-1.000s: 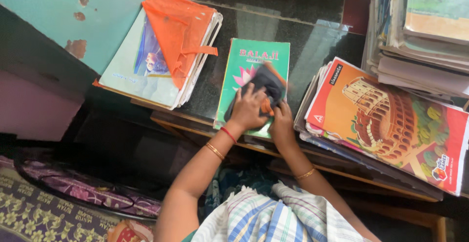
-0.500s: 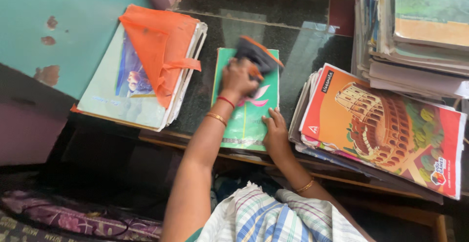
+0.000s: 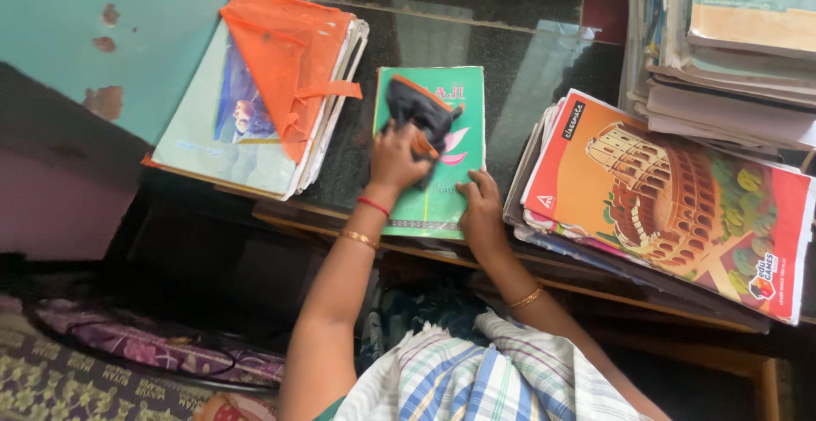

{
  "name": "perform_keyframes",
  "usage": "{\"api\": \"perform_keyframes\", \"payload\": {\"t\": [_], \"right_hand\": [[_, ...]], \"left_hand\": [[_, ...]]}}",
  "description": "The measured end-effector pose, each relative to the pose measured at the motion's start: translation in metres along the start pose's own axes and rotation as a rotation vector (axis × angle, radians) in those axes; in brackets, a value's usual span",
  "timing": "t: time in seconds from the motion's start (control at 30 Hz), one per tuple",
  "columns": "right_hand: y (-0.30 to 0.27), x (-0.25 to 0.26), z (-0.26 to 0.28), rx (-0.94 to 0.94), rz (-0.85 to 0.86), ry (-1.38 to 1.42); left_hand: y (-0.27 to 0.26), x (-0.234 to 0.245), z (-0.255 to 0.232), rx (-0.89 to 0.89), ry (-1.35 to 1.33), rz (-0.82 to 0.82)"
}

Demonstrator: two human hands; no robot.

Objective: The person wipes various notebooks and a textbook using a cloth, moving them between stacks on a desk one by one.

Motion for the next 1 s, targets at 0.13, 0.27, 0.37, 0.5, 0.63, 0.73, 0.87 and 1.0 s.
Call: {"api": "perform_keyframes", "payload": {"t": [0.13, 0.27, 0.37, 0.5, 0.63, 0.73, 0.87, 1.0], "right_hand": [[0.001, -0.002, -0.003, -0.014, -0.035, 0.012], [-0.004, 0.003, 0.0, -0.021, -0.038, 0.028], [-0.003, 0.003, 0.001, -0.003, -0.032, 0.006], [-0.005, 0.001, 0.002, 0.014, -0.011, 0.029], [-0.006, -0.001, 0.003, 0.018, 0.132, -0.037], [-0.009, -0.009, -0.001, -0.069, 0.215, -0.077], [-0.019, -0.023, -0.007, -0.055, 0.217, -0.114], [-0.031, -0.026, -0.012, -0.088, 0.218, 0.002]], "left_hand": [[-0.077, -0.005, -0.035, -0.444, -0.11, -0.22], [-0.096, 0.014, -0.001, -0.171, -0.05, -0.152], [-0.102, 0.028, 0.022, 0.037, -0.007, -0.151], [-0.145, 0.024, 0.003, -0.08, 0.032, -0.263], [-0.167, 0.026, 0.005, 0.07, -0.061, -0.304], [-0.176, 0.025, 0.007, 0.026, -0.277, -0.573], [-0.182, 0.019, 0.022, 0.231, -0.551, -0.657], [-0.185, 0.011, 0.041, 0.527, -0.879, -0.46]]}}
Point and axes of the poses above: each hand's wrist, its own y-axis towards the middle knuckle, its own x-axis out of the back of the hand, z = x × y, the point moved 4 cm from there along y, towards the middle knuckle, and after that the axes turned 9 degrees about x, right-handed, at the moved point
